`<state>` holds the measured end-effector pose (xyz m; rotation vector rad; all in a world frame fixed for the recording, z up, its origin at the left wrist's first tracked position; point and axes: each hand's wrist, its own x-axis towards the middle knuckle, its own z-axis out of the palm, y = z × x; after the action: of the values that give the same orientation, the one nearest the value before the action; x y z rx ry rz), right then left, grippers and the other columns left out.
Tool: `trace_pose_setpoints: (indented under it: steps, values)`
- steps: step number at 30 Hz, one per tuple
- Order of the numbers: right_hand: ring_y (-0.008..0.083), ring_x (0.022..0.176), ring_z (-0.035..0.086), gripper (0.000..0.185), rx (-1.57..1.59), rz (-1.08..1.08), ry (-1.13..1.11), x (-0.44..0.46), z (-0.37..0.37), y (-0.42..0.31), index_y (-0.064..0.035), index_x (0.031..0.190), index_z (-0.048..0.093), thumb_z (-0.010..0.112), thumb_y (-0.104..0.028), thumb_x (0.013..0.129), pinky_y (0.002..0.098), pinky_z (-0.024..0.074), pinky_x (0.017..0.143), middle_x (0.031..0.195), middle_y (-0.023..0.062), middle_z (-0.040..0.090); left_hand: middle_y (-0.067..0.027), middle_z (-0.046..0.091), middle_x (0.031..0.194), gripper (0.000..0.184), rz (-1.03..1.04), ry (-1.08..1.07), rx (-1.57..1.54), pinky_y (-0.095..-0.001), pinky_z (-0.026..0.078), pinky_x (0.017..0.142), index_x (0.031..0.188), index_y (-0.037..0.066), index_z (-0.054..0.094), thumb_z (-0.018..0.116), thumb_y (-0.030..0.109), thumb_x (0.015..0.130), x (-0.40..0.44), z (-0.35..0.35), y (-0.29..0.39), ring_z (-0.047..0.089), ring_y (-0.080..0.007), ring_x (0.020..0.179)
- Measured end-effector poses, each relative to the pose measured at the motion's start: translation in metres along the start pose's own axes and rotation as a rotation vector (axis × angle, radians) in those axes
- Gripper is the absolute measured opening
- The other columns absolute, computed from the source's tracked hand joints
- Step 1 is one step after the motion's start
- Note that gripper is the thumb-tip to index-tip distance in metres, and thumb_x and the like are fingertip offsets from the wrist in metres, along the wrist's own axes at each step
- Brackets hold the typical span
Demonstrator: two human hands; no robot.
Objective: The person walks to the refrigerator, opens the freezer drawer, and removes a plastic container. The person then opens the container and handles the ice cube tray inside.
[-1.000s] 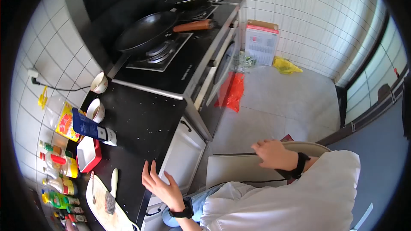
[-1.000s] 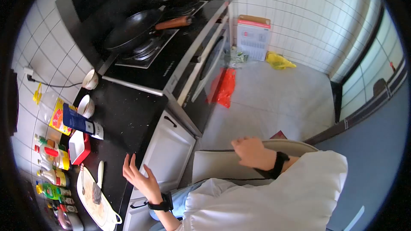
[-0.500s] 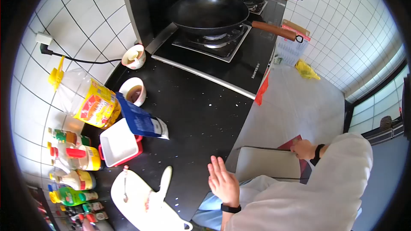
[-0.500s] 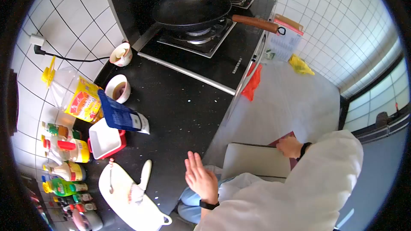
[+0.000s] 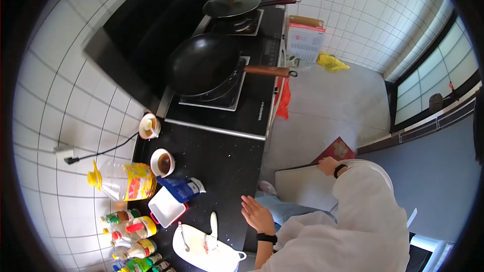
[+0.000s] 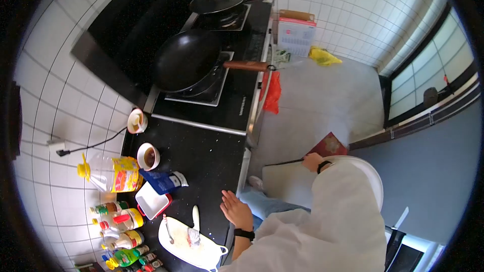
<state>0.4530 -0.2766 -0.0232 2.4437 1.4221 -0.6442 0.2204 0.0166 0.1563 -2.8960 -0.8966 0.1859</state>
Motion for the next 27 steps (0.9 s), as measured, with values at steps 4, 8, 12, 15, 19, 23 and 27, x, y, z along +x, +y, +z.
trace_pose_setpoints:
  steps: [4,8,12,15,19,23,27]
  values:
    - [0.0261,0.085,0.064,0.011,0.002,0.024,0.004,-0.005,-0.011,-0.007,-0.0103,0.082,0.069,0.062,-0.013,0.074,0.0373,0.0518,0.068,0.088,0.0091,0.065,-0.0269,0.044,0.134,0.048,-0.002,-0.003,0.095,-0.0436,0.031,0.103,0.123,-0.010,0.050,0.046,0.015,0.082,0.009,-0.001,0.013,0.048,-0.0325,0.118]
    - [0.0256,0.083,0.065,0.014,0.028,0.056,0.064,-0.005,-0.013,-0.005,-0.0107,0.078,0.071,0.057,-0.013,0.078,0.0380,0.0517,0.065,0.084,0.0082,0.067,-0.0278,0.043,0.134,0.055,0.021,-0.049,0.193,-0.0438,0.034,0.100,0.125,-0.009,0.049,0.050,0.023,0.080,0.011,0.014,0.012,0.050,-0.0310,0.118]
    - [0.0260,0.081,0.066,0.016,0.005,0.059,0.021,0.000,-0.015,0.007,-0.0112,0.080,0.072,0.056,-0.015,0.079,0.0374,0.0517,0.063,0.083,0.0085,0.068,-0.0302,0.042,0.134,0.063,0.035,-0.218,0.183,-0.0436,0.043,0.090,0.126,-0.010,0.047,0.054,0.029,0.077,0.024,-0.006,0.020,0.051,-0.0319,0.118]
    - [0.0262,0.083,0.066,0.018,0.127,0.095,-0.052,0.008,-0.011,0.006,-0.0104,0.082,0.072,0.056,-0.018,0.080,0.0368,0.0519,0.063,0.088,0.0096,0.069,-0.0305,0.045,0.131,0.065,0.062,-0.205,0.199,-0.0433,0.049,0.080,0.122,-0.011,0.049,0.057,0.032,0.074,0.028,0.002,0.012,0.059,-0.0331,0.108]
    - [0.0273,0.089,0.065,0.018,0.272,0.169,-0.209,0.012,0.000,0.011,-0.0114,0.088,0.072,0.057,-0.019,0.082,0.0387,0.0524,0.068,0.092,0.0095,0.069,-0.0267,0.057,0.118,0.048,0.041,-0.413,0.175,-0.0403,0.051,0.074,0.112,-0.006,0.057,0.059,0.028,0.078,0.052,-0.014,0.016,0.064,-0.0302,0.096]
    - [0.0284,0.096,0.064,0.020,0.396,0.258,-0.350,0.008,-0.024,0.006,-0.0124,0.094,0.071,0.057,-0.021,0.083,0.0406,0.0529,0.074,0.095,0.0095,0.068,-0.0264,0.057,0.117,0.046,0.089,-0.485,0.102,-0.0400,0.051,0.074,0.111,-0.006,0.057,0.058,0.027,0.079,0.080,-0.021,0.009,0.063,-0.0299,0.096]
    - [0.0269,0.091,0.065,0.023,0.607,0.505,-0.282,0.011,-0.021,0.057,-0.0129,0.094,0.071,0.055,-0.026,0.083,0.0405,0.0529,0.073,0.092,0.0094,0.068,-0.0260,0.057,0.117,0.045,0.144,-0.510,0.041,-0.0397,0.051,0.074,0.111,-0.006,0.057,0.058,0.026,0.079,0.139,-0.040,0.032,0.063,-0.0295,0.096]
